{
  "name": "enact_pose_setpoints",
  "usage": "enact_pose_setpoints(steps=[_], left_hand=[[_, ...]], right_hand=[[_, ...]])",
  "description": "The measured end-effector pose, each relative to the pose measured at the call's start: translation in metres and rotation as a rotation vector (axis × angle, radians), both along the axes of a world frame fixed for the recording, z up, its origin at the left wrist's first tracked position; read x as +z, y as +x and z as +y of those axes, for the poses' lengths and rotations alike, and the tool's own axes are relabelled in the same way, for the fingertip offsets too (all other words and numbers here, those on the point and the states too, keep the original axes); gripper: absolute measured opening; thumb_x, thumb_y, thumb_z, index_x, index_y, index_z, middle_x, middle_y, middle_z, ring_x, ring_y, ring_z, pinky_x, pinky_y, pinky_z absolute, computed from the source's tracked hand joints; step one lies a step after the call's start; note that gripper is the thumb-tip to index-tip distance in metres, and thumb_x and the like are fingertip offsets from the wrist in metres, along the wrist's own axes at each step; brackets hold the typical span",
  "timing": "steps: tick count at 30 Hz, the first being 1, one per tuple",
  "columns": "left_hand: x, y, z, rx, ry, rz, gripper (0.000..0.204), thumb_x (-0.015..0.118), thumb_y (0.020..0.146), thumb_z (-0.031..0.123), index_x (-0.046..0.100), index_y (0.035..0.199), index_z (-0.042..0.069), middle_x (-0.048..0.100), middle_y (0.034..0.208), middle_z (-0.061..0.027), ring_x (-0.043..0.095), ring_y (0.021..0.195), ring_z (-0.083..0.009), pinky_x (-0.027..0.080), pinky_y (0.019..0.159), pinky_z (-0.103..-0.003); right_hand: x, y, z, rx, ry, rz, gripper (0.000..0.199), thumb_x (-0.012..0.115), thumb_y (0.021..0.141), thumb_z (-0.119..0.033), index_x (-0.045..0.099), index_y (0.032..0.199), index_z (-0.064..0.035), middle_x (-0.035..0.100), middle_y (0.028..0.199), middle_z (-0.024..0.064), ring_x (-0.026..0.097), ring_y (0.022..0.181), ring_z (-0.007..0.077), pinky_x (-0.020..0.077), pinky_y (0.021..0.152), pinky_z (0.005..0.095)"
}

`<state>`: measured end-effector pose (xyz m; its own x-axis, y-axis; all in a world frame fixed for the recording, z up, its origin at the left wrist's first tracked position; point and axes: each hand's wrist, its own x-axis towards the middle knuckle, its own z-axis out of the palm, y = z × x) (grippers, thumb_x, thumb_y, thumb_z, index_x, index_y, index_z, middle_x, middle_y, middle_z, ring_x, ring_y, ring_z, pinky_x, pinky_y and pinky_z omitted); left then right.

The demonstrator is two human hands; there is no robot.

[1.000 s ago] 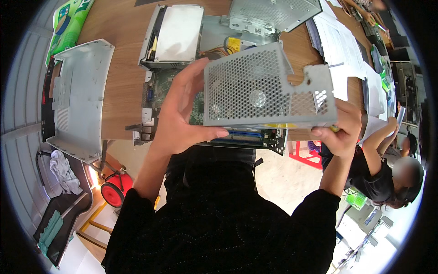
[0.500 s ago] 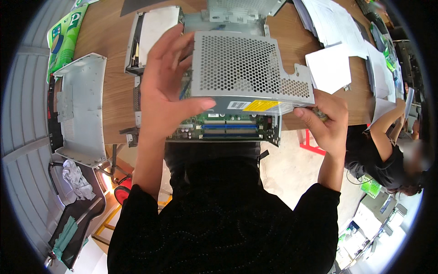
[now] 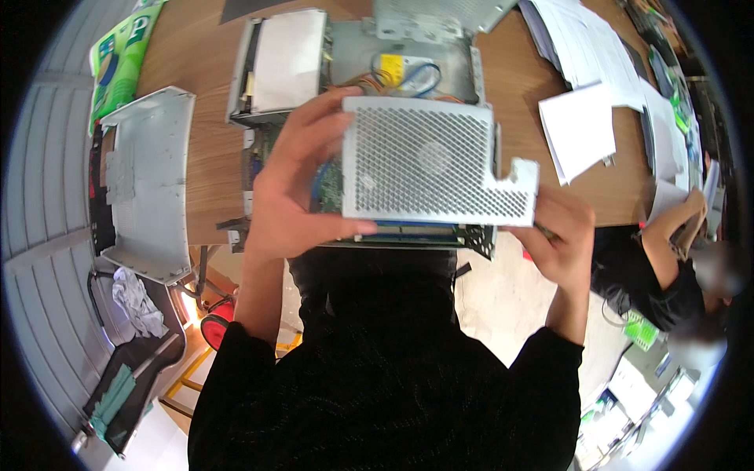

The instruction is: The person disassembles a computer by using a screwdriver to remove screws from the power supply unit and interior components, disconnecting wires from the motherboard, and lifting out the metal housing for the disk drives.

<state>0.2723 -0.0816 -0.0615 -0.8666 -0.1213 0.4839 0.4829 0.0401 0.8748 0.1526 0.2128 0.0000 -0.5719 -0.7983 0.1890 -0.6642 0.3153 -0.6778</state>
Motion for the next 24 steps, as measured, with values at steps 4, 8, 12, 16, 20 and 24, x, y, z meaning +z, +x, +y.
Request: enact_pose_setpoints(steps=[4, 8, 12, 16, 20, 24], left_hand=[[0.028, 0.007, 0.001, 0.024, -0.07, 0.132, 0.089, 0.094, 0.055, 0.019, 0.054, 0.134, 0.008, 0.036, 0.144, -0.0291, 0.042, 0.133, -0.0411, 0.044, 0.103, -0.051], [0.037, 0.025, 0.007, 0.161, -0.138, 0.331, 0.087, 0.094, 0.057, 0.03, 0.056, 0.133, 0.015, 0.037, 0.141, -0.0326, 0.045, 0.128, -0.046, 0.046, 0.098, -0.055], [0.029, 0.047, 0.003, 0.211, -0.197, 0.276, 0.093, 0.095, 0.056, 0.032, 0.052, 0.137, 0.017, 0.041, 0.139, -0.0314, 0.046, 0.128, -0.0448, 0.045, 0.098, -0.054], [0.022, 0.065, 0.0, 0.206, -0.173, 0.06, 0.105, 0.095, 0.055, 0.033, 0.043, 0.144, 0.017, 0.04, 0.141, -0.0278, 0.047, 0.127, -0.0414, 0.044, 0.098, -0.051], [0.037, 0.075, 0.002, 0.086, -0.503, -0.264, 0.099, 0.089, 0.061, 0.018, 0.039, 0.146, 0.013, 0.038, 0.141, -0.0261, 0.043, 0.127, -0.0438, 0.04, 0.102, -0.053], [0.044, 0.077, 0.015, 0.186, -0.728, -0.408, 0.107, 0.09, 0.059, 0.018, 0.031, 0.148, 0.013, 0.035, 0.143, -0.0251, 0.036, 0.135, -0.0454, 0.029, 0.11, -0.06]], right_hand=[[0.012, 0.006, 0.004, 0.043, -0.168, 0.087, 0.009, 0.073, 0.068, -0.003, 0.068, 0.074, 0.0016, 0.062, 0.067, 0.0117, 0.057, 0.053, 0.0222, 0.0399, 0.047, 0.0304], [0.02, 0.012, -0.002, 0.095, -0.205, 0.072, 0.011, 0.071, 0.067, -0.005, 0.064, 0.065, 0.0025, 0.061, 0.062, 0.0111, 0.055, 0.05, 0.0185, 0.0372, 0.047, 0.0267], [0.015, 0.014, -0.011, 0.154, -0.192, 0.068, 0.008, 0.073, 0.066, -0.006, 0.068, 0.07, 0.0001, 0.058, 0.059, 0.0082, 0.054, 0.046, 0.0178, 0.0345, 0.043, 0.0268], [0.016, 0.013, -0.018, 0.205, -0.269, 0.012, 0.015, 0.078, 0.064, -0.009, 0.069, 0.074, -0.0015, 0.058, 0.06, 0.0079, 0.055, 0.048, 0.0185, 0.0369, 0.042, 0.0283], [0.027, 0.01, -0.028, 0.28, -0.206, -0.012, 0.02, 0.08, 0.065, -0.014, 0.07, 0.078, -0.0028, 0.056, 0.061, 0.005, 0.054, 0.048, 0.0178, 0.037, 0.042, 0.0276], [0.041, 0.013, -0.046, 0.406, -0.13, 0.188, 0.024, 0.078, 0.063, -0.011, 0.071, 0.085, -0.0053, 0.051, 0.063, 0.0014, 0.052, 0.05, 0.0157, 0.0363, 0.04, 0.0286]])
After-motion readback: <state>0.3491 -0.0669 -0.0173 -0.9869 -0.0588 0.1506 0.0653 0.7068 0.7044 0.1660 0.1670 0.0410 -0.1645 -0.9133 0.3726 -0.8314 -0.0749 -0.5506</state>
